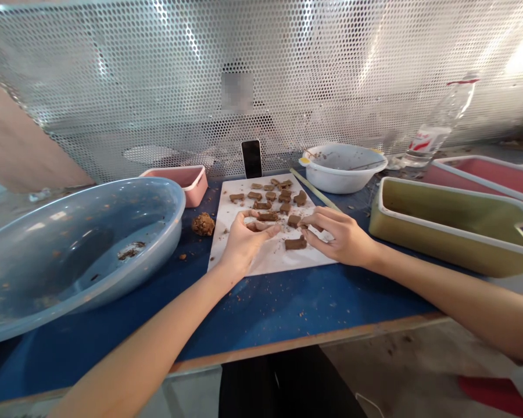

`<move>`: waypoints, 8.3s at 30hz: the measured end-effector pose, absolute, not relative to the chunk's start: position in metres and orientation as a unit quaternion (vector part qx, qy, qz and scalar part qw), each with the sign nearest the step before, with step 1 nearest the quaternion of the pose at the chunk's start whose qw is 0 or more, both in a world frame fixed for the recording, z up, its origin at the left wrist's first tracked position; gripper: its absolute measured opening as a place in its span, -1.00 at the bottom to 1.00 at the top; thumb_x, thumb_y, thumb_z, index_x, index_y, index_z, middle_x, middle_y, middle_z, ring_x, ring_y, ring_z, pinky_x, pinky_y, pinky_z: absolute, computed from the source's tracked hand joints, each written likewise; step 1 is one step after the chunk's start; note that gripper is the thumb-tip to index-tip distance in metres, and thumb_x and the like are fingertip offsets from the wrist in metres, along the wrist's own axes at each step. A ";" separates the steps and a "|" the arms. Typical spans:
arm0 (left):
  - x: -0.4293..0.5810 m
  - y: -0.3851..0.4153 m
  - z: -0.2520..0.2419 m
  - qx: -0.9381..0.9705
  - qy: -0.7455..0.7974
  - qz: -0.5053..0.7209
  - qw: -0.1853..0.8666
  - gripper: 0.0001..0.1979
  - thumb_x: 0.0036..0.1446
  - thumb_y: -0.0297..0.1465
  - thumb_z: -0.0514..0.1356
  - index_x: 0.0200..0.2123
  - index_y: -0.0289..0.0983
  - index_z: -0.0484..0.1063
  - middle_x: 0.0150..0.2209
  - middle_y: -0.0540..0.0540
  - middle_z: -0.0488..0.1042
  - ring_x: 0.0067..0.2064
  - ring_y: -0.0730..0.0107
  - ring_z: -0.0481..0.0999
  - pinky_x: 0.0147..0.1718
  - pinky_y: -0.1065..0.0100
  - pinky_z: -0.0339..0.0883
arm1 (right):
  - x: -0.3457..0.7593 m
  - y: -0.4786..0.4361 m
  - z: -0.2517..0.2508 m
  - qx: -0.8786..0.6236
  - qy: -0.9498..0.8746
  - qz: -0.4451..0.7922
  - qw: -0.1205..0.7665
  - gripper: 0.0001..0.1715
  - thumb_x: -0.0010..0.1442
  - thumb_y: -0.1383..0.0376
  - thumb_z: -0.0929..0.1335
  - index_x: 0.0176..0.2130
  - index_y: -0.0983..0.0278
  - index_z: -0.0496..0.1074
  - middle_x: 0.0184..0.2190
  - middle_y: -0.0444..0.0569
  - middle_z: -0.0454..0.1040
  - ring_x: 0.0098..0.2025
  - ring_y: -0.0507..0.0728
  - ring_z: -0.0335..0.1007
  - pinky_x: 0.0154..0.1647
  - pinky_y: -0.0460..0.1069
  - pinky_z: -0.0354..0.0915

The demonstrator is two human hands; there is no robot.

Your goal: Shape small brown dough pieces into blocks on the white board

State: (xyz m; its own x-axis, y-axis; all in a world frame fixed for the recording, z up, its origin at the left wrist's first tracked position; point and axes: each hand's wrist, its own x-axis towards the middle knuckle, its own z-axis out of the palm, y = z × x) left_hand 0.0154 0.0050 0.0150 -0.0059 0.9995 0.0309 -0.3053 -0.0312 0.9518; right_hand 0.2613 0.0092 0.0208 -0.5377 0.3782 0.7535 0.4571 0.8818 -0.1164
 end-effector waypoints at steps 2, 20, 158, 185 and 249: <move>0.014 0.006 0.015 0.436 0.431 0.581 0.536 -0.23 -0.29 -0.36 0.73 -0.18 -0.16 0.26 -0.49 0.21 0.46 -0.39 0.44 0.56 -0.22 0.34 0.46 | 0.262 0.009 0.021 -0.237 -0.876 -0.045 0.417 -0.86 0.49 0.36 0.38 0.01 0.18 0.53 -0.23 -0.02 0.60 -0.23 0.15 0.54 -0.14 0.07 0.52; 0.005 0.008 0.010 0.465 0.456 0.526 0.548 -0.26 -0.22 -0.35 0.72 -0.09 -0.16 0.35 -0.36 0.01 0.69 -0.25 0.19 0.72 -0.10 0.17 0.54 | 0.261 0.009 0.022 -0.232 -0.877 -0.039 0.419 -0.89 0.50 0.37 0.38 -0.02 0.19 0.52 -0.27 -0.05 0.57 -0.29 0.12 0.48 -0.19 0.05 0.49; -0.019 0.040 0.011 0.391 0.506 0.669 0.378 -0.83 0.11 -0.36 0.17 -0.26 -0.23 0.54 -0.60 0.08 0.39 -0.52 0.40 0.38 -0.41 0.38 0.22 | 0.268 0.016 0.016 -0.228 -0.879 0.022 0.418 -0.82 0.54 0.39 0.38 -0.14 0.22 0.58 -0.30 -0.08 0.68 -0.28 0.08 0.63 -0.19 -0.01 0.52; 0.012 0.005 0.014 0.601 0.379 0.456 0.536 -0.68 0.32 -0.10 0.36 -0.22 -0.26 0.67 -0.47 -0.04 0.53 -0.41 0.38 0.47 -0.35 0.33 0.32 | 0.265 0.014 0.013 -0.233 -0.863 0.004 0.448 -0.68 0.47 0.33 0.46 0.18 0.17 0.57 -0.18 -0.04 0.64 -0.22 0.10 0.59 -0.08 0.03 0.59; 0.009 0.007 0.009 0.587 0.439 0.525 0.433 -0.79 0.32 -0.33 0.20 -0.08 -0.23 0.61 -0.48 0.06 0.25 -0.46 0.38 0.26 -0.42 0.31 0.11 | 0.266 0.014 0.020 -0.205 -0.881 0.061 0.423 -0.60 0.62 0.25 0.29 -0.33 0.18 0.39 -0.38 -0.08 0.35 -0.33 0.10 0.32 -0.28 0.03 0.37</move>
State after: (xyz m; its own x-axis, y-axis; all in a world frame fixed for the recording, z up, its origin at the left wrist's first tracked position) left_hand 0.0087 0.0069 0.0093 0.0647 0.9695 0.2364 0.0613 -0.2403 0.9688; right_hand 0.2657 0.0137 0.0201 -0.5586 0.4119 0.7200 0.3089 0.9088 -0.2803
